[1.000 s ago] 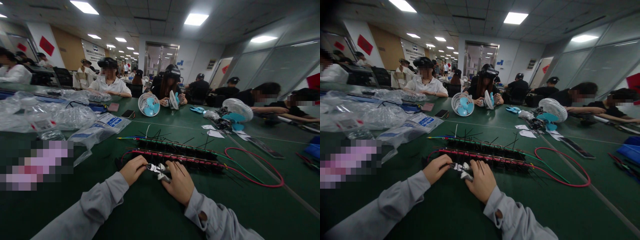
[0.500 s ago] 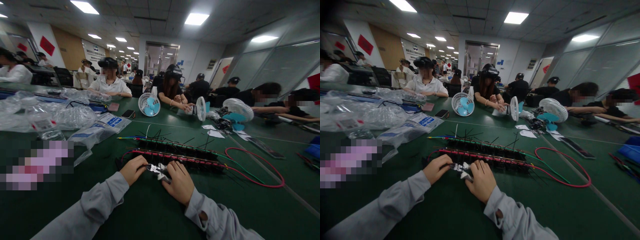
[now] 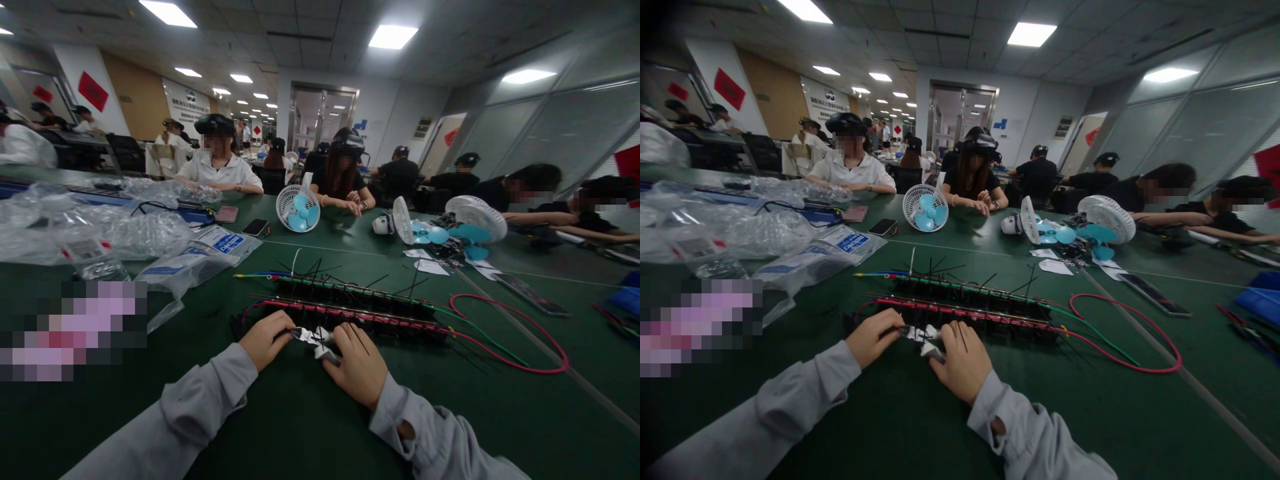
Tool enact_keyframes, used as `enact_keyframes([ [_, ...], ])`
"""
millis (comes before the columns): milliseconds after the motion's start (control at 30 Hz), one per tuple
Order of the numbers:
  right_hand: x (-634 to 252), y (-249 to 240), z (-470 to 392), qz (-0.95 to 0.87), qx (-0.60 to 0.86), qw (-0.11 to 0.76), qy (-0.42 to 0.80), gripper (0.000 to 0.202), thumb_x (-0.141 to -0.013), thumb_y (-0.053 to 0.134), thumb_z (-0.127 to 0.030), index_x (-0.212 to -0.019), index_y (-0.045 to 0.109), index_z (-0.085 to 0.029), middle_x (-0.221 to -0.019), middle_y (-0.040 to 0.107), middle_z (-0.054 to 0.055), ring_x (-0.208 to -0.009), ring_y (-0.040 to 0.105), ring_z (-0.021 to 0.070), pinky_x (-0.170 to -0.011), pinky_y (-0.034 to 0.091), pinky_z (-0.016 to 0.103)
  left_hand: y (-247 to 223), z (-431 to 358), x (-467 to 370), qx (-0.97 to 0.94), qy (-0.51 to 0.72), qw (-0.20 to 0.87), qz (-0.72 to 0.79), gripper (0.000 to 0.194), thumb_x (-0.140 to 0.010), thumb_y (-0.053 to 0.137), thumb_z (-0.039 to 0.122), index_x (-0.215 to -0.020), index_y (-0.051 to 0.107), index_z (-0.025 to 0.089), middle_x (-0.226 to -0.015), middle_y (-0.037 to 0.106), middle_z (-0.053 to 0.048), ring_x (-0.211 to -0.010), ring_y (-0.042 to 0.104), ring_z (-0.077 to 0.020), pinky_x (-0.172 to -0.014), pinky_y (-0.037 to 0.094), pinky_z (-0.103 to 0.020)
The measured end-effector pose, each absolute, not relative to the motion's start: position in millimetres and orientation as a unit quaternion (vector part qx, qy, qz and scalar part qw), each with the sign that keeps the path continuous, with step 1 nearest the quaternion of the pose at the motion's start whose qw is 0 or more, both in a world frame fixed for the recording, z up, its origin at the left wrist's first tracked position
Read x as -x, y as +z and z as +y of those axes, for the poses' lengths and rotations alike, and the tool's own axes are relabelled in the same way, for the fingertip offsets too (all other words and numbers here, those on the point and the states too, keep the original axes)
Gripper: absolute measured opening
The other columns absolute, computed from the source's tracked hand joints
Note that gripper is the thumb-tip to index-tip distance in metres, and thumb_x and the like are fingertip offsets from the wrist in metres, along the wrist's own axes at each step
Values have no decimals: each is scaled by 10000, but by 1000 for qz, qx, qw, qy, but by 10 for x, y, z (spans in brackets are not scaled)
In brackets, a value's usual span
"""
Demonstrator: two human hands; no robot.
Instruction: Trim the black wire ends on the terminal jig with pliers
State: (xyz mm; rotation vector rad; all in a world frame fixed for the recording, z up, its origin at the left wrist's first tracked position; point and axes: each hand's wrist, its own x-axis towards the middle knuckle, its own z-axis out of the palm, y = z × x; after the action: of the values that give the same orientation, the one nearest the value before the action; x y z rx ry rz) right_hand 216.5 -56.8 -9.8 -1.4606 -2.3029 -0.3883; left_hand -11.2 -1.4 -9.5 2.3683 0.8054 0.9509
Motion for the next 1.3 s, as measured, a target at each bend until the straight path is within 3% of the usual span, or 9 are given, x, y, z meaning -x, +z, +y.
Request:
enact_keyframes([
  [333,-2142,-92,-569,-817,534,176,-130,154,-729,555,-271,-833,461,-205,-910,539,49,-818,503,190,-816,387,348,-89,-26,98,-860,334,227,313,121,-843,462,91,-838,572,142,-848,565,-55,-815,541,-174,-764,456,-303],
  [933,-2122,-60,-570,-817,527,188,-138,127,-717,548,-246,-779,440,-220,-850,528,24,-755,494,171,-751,382,316,-78,-33,95,-858,349,223,303,125,-847,462,102,-835,577,150,-854,574,-55,-809,543,-169,-754,461,-302],
  [1300,-2140,-29,-599,-819,523,188,-143,219,-701,549,-277,-876,449,-192,-921,534,72,-853,490,217,-801,381,359,-98,-26,103,-858,346,229,303,122,-837,469,95,-841,577,151,-860,571,-54,-821,546,-172,-768,467,-312],
])
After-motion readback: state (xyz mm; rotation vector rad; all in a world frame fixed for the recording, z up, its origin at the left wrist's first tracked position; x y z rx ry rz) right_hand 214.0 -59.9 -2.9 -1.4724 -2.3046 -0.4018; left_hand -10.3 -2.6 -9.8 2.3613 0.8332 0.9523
